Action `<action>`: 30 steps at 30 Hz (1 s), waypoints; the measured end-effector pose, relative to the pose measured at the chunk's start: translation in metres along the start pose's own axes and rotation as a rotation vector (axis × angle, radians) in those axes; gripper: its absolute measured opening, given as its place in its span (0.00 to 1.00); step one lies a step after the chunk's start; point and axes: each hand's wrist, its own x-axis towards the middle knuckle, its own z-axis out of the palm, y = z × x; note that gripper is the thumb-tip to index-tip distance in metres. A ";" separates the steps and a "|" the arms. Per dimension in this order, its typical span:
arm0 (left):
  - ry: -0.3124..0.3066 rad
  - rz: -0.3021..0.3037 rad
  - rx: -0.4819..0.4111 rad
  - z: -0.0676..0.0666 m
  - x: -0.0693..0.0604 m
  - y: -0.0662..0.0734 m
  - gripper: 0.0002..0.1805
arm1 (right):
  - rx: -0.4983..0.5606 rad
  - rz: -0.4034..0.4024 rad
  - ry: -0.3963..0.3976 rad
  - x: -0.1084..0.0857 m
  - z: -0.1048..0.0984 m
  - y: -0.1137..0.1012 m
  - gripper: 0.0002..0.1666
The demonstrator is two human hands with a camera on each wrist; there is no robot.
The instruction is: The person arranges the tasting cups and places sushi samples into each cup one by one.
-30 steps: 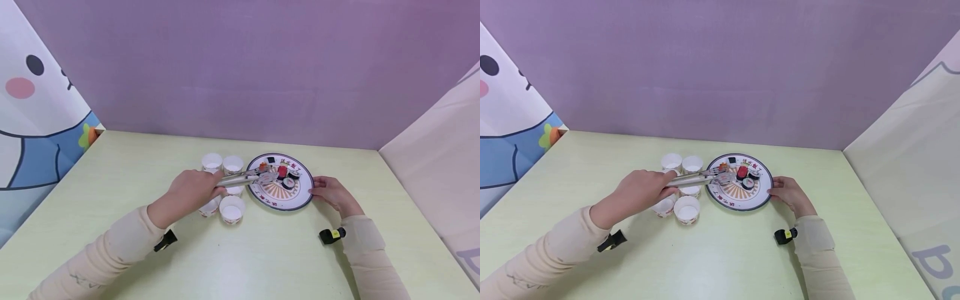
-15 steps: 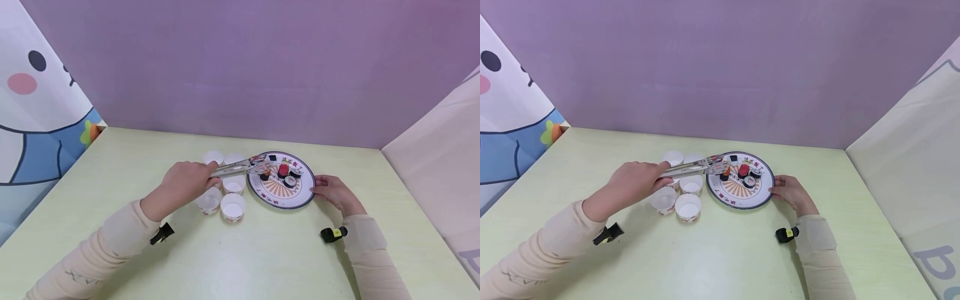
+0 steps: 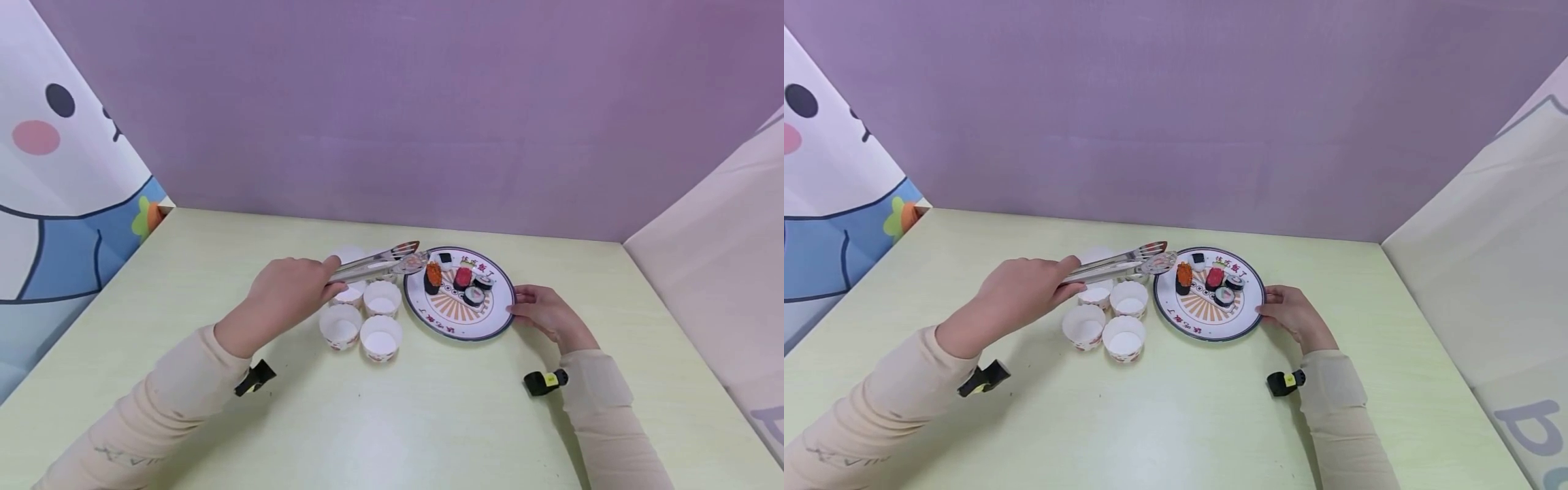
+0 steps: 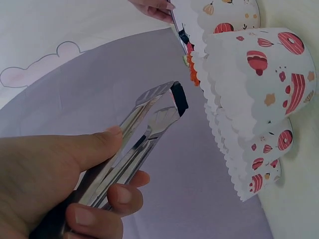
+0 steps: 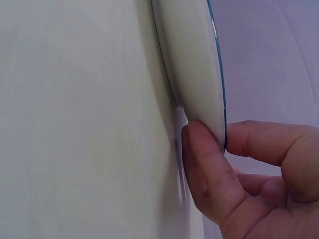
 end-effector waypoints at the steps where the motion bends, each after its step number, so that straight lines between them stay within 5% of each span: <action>1: -0.009 -0.007 -0.002 0.000 0.000 -0.001 0.15 | -0.003 -0.004 -0.002 0.000 0.000 0.000 0.36; 30: -0.002 -0.060 0.000 0.007 -0.005 -0.022 0.15 | -0.005 -0.010 -0.005 -0.003 0.000 -0.002 0.36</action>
